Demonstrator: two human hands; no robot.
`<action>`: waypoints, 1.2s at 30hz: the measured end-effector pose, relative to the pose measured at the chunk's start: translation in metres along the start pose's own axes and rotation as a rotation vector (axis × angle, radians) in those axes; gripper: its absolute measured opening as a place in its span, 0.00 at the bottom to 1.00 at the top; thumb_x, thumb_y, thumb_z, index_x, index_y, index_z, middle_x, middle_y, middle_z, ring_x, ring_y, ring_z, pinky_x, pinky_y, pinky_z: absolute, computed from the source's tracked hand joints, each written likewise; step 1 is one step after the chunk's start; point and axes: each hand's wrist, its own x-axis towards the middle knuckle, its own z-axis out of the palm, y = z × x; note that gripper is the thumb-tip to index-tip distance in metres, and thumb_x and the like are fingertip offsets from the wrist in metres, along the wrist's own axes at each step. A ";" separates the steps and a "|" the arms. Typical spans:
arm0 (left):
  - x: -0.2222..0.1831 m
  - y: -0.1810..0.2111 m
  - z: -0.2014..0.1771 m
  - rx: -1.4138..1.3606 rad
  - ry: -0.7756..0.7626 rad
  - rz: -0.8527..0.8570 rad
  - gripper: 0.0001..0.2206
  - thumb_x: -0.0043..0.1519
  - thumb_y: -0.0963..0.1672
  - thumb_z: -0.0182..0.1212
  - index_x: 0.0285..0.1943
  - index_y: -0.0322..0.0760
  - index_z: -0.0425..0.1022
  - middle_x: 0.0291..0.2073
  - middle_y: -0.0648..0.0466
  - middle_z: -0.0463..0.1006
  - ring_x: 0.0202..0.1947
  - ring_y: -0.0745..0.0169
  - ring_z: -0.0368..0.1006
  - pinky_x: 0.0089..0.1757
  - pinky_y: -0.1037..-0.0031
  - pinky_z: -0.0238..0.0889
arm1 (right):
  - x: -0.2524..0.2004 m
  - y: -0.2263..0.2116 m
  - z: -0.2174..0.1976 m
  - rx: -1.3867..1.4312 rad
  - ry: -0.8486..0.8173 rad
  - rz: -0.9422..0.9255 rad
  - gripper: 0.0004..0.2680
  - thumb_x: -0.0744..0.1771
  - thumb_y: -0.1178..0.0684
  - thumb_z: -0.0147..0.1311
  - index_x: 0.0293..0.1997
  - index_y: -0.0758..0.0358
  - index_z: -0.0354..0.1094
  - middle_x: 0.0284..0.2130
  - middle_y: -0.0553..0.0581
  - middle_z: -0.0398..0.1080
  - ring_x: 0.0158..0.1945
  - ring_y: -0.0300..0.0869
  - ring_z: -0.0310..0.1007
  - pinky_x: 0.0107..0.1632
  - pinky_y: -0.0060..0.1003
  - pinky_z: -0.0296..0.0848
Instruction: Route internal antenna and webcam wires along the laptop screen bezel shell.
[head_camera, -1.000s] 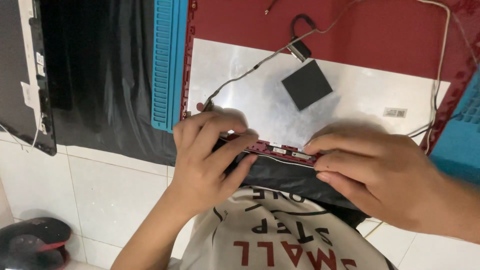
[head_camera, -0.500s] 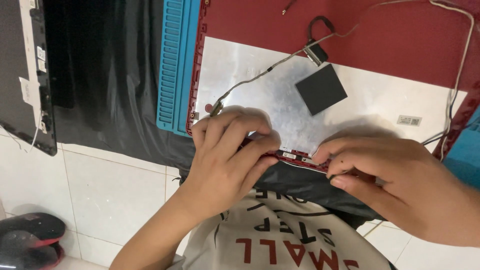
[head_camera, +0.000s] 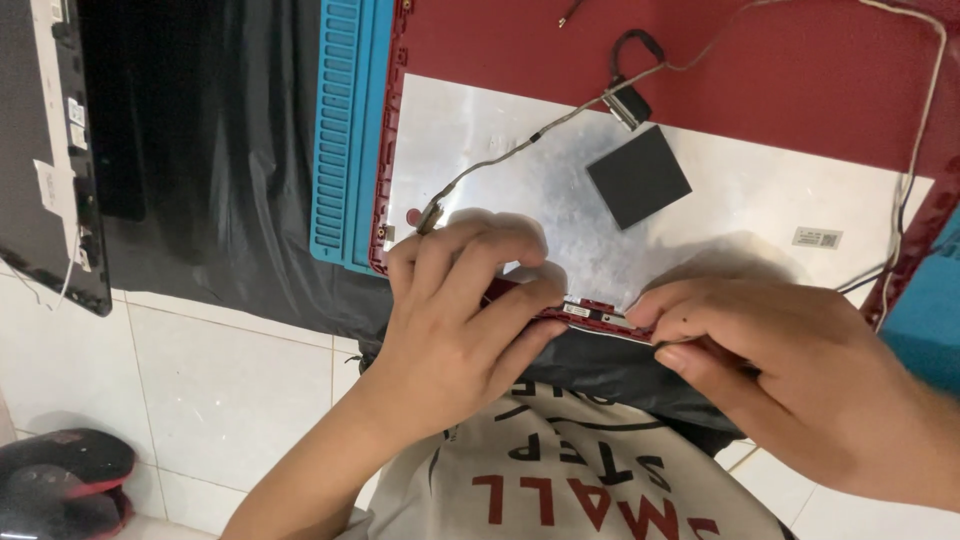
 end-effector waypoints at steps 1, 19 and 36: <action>0.002 0.001 -0.002 0.000 0.001 0.001 0.11 0.61 0.46 0.71 0.50 0.43 0.77 0.55 0.56 0.70 0.61 0.55 0.63 0.56 0.59 0.47 | 0.001 -0.003 -0.002 -0.001 0.001 0.000 0.06 0.66 0.52 0.55 0.45 0.56 0.75 0.46 0.45 0.76 0.33 0.36 0.74 0.34 0.33 0.75; 0.016 0.008 -0.010 0.015 -0.170 -0.050 0.12 0.58 0.44 0.69 0.48 0.41 0.73 0.58 0.54 0.66 0.66 0.50 0.59 0.58 0.53 0.46 | 0.002 0.006 -0.002 0.097 0.033 -0.172 0.04 0.68 0.53 0.54 0.41 0.60 0.71 0.46 0.50 0.77 0.41 0.41 0.73 0.42 0.36 0.74; 0.018 -0.001 -0.015 0.194 -0.116 0.222 0.10 0.60 0.42 0.63 0.49 0.36 0.81 0.52 0.57 0.73 0.59 0.56 0.68 0.55 0.61 0.59 | 0.008 0.007 -0.016 -0.052 0.100 -0.085 0.07 0.65 0.50 0.59 0.40 0.60 0.72 0.31 0.52 0.73 0.29 0.42 0.71 0.31 0.38 0.72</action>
